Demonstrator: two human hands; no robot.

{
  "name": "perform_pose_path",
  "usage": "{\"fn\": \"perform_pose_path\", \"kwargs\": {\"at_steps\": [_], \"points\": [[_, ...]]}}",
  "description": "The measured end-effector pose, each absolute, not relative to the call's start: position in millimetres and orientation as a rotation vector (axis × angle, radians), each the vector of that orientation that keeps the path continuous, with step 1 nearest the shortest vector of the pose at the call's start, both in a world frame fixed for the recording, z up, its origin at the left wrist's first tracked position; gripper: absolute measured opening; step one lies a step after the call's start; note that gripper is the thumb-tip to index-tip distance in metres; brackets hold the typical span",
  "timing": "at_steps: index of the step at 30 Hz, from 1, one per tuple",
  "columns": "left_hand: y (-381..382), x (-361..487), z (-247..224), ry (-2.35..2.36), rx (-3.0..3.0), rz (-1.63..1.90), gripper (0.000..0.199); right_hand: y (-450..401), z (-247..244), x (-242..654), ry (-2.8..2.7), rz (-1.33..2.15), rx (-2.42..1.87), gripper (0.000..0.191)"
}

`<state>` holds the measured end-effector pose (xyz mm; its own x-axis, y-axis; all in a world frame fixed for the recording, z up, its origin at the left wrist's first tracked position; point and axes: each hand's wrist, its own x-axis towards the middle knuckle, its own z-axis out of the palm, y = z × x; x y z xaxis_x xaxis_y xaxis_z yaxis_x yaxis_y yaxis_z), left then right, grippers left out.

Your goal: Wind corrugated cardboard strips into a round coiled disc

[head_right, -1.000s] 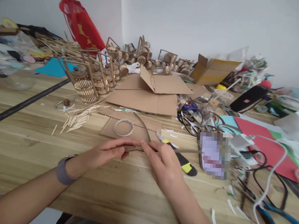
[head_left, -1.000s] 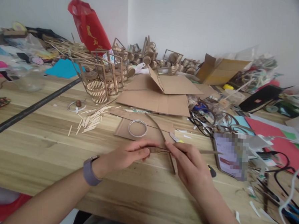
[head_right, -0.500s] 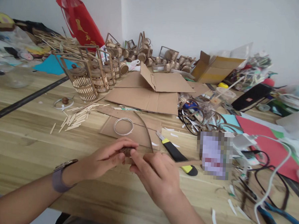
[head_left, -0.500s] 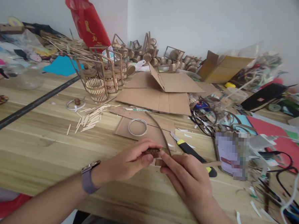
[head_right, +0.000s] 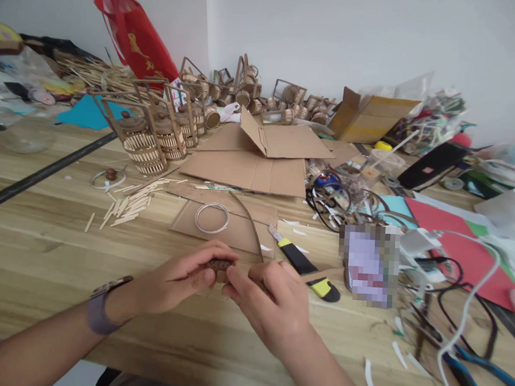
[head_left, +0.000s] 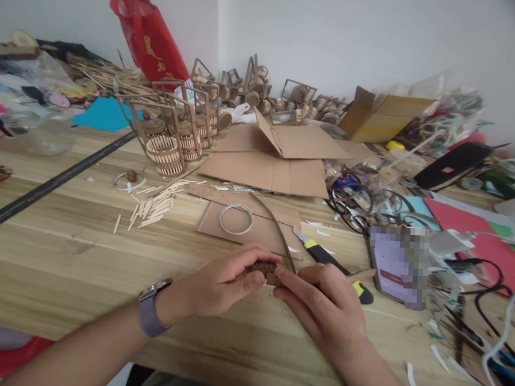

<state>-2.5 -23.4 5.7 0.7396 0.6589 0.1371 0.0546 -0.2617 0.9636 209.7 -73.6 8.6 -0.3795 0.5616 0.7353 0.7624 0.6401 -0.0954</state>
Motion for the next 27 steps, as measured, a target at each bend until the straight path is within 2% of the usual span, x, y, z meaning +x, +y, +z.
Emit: {"fn": "perform_pose_path", "kwargs": {"at_steps": [21, 27], "points": [[-29, 1, 12, 0.555, 1.873, 0.655, 0.044, -68, 9, 207, -2.108, -0.402, -0.941, 0.010], [-37, 5, 15, 0.634, 1.946, 0.696, 0.034, -69, 5, 205, -2.141, -0.402, -0.878, 0.010]]}}
